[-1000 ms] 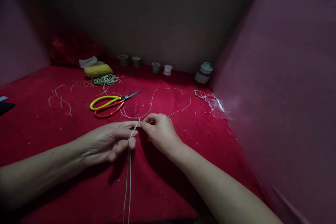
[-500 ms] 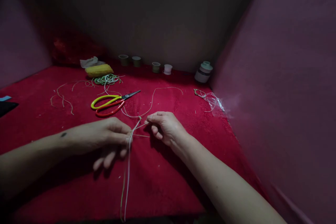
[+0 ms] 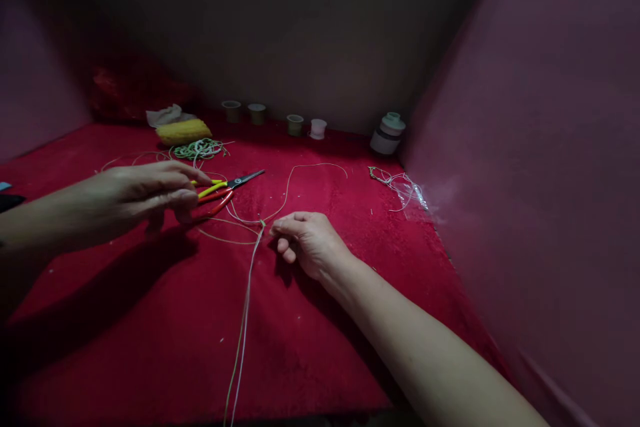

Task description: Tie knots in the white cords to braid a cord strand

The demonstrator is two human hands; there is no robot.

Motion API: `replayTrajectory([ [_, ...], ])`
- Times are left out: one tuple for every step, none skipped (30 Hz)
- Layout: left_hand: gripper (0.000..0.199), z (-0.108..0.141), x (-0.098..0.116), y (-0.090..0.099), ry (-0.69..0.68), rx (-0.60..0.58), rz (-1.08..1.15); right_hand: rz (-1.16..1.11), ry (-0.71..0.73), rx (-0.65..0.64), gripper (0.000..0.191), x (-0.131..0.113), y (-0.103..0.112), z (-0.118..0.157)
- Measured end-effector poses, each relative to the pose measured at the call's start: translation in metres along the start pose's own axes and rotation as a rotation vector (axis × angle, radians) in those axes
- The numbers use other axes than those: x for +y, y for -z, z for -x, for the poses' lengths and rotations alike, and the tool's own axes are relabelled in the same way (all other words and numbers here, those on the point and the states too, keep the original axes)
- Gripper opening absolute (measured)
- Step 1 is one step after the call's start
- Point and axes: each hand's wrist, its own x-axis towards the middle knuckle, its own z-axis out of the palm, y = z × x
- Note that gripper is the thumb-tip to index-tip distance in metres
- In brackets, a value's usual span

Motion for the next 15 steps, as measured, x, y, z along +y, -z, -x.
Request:
replayTrajectory([
  [0.014,0.001,0.002,0.0,-0.048,0.002,-0.144,-0.016,0.005,-0.002,0.007,0.001,0.001,0.0],
  [0.018,0.002,0.003,0.001,-0.074,0.0,-0.225,-0.026,0.005,-0.002,0.006,0.002,0.001,-0.001],
  [0.022,0.003,0.003,0.001,-0.075,-0.016,-0.238,-0.031,0.004,-0.001,0.005,0.002,0.001,-0.001],
  [0.026,0.003,0.002,0.001,-0.071,-0.044,-0.223,-0.032,0.004,0.001,0.006,0.003,0.001,-0.001],
  [0.029,0.004,0.001,0.0,-0.066,-0.085,-0.201,-0.032,0.006,0.0,0.006,0.003,0.001,-0.001],
  [0.031,0.004,-0.001,-0.003,-0.067,-0.126,-0.184,-0.033,0.01,-0.002,0.006,0.002,0.0,-0.001],
  [0.031,0.004,-0.003,-0.006,-0.07,-0.162,-0.181,-0.036,0.013,-0.003,0.006,0.002,0.0,-0.001],
  [0.029,0.003,-0.005,-0.011,-0.073,-0.192,-0.192,-0.04,0.013,-0.004,0.007,0.001,-0.001,0.0],
  [0.028,0.002,-0.008,-0.016,-0.073,-0.225,-0.208,-0.044,0.009,-0.005,0.007,0.0,-0.001,0.0],
  [0.027,0.002,-0.01,-0.023,-0.069,-0.251,-0.222,-0.051,0.003,-0.005,0.008,-0.001,-0.002,0.0],
  [0.027,0.001,-0.013,-0.03,-0.071,-0.268,-0.239,-0.063,-0.003,-0.007,0.008,-0.001,-0.002,0.0],
  [0.027,0.0,-0.015,-0.037,-0.083,-0.271,-0.266,-0.078,-0.006,-0.009,0.008,-0.002,-0.002,0.0],
  [0.026,-0.001,-0.018,-0.045,-0.107,-0.271,-0.303,-0.095,-0.006,-0.012,0.007,-0.002,-0.002,0.0],
  [0.023,-0.002,-0.021,-0.051,-0.143,-0.271,-0.345,-0.112,-0.004,-0.014,0.007,-0.002,-0.002,-0.001],
  [0.018,-0.003,-0.023,-0.057,-0.184,-0.273,-0.389,-0.124,-0.002,-0.013,0.006,-0.002,-0.002,-0.001],
])
